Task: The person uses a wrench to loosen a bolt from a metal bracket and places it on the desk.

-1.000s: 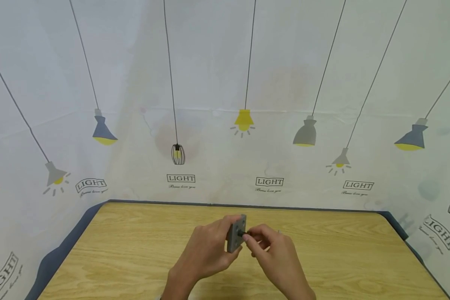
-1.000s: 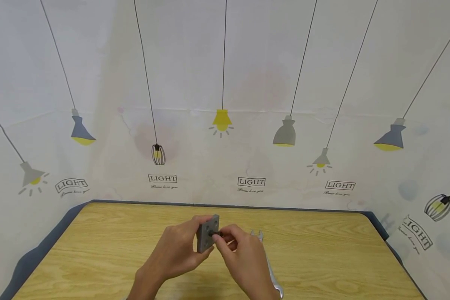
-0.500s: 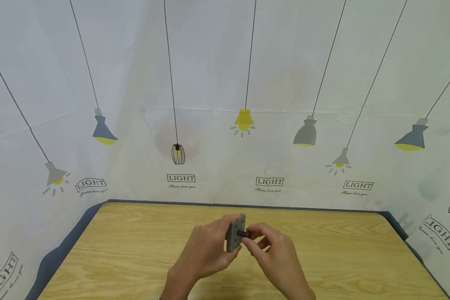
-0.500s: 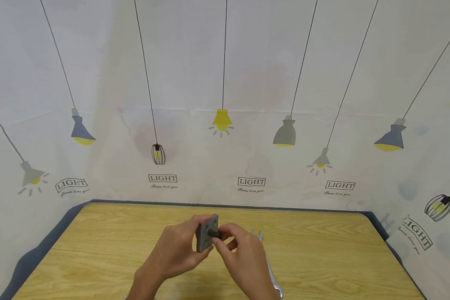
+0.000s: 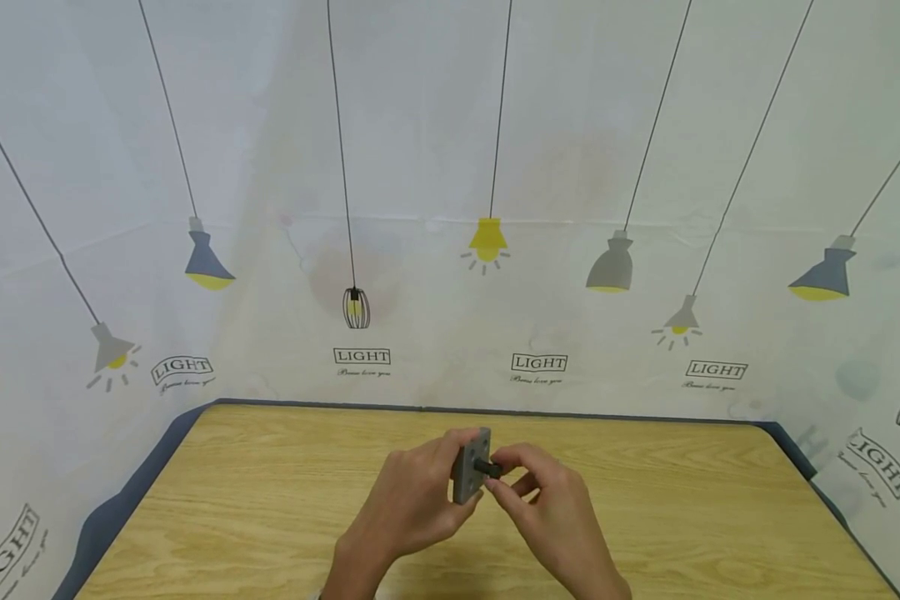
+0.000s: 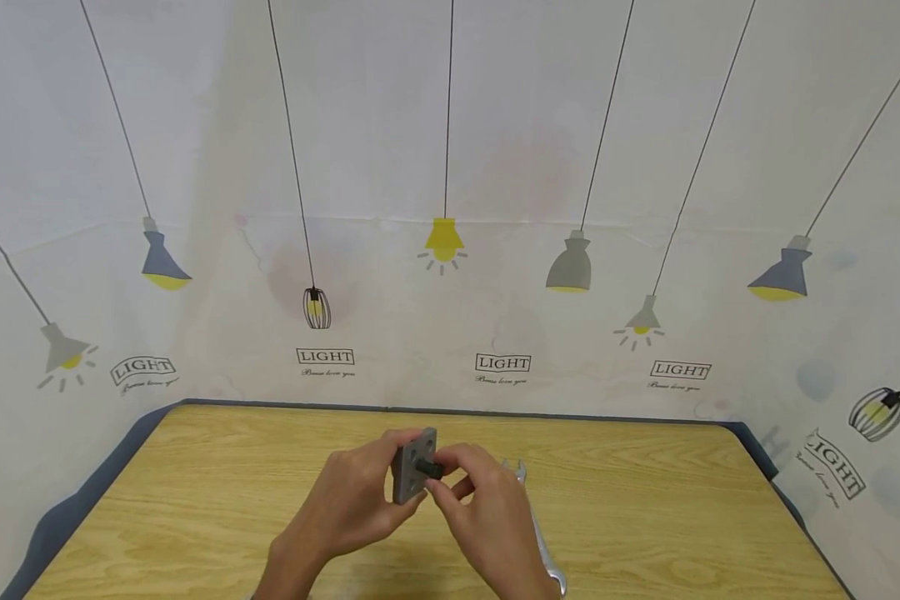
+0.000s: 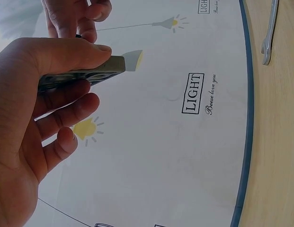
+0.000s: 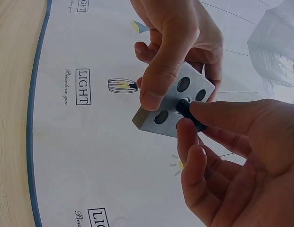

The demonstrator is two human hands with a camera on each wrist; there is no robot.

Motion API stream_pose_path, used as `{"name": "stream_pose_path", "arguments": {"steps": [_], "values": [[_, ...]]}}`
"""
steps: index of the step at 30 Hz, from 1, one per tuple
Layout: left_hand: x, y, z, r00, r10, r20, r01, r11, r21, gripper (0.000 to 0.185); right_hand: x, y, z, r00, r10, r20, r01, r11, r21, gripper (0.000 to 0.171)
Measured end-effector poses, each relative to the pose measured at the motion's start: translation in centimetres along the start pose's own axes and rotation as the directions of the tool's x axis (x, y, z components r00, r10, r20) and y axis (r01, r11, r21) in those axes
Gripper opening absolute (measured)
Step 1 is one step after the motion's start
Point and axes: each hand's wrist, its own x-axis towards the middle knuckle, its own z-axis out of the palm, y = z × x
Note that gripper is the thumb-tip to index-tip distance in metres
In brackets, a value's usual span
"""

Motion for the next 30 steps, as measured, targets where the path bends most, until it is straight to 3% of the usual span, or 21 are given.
{"name": "stream_pose_path", "arguments": {"steps": [8, 19, 30], "values": [[0.01, 0.01, 0.01, 1.000, -0.005, -0.001, 0.005, 1.000, 0.000, 0.068, 0.03, -0.10, -0.07, 1.000, 0.011, 0.013, -0.012, 1.000, 0.016, 0.022], [0.05, 0.07, -0.14, 1.000, -0.014, 0.006, 0.014, 1.000, -0.007, 0.070, 0.19, -0.19, -0.21, 0.984, 0.169, 0.053, -0.170, 0.985, 0.012, 0.021], [0.03, 0.18, 0.02, 1.000, 0.001, -0.008, -0.001, 1.000, -0.016, 0.069, 0.15, 0.01, -0.03, 0.973, 0.201, 0.114, -0.203, 0.979, 0.005, 0.028]]}}
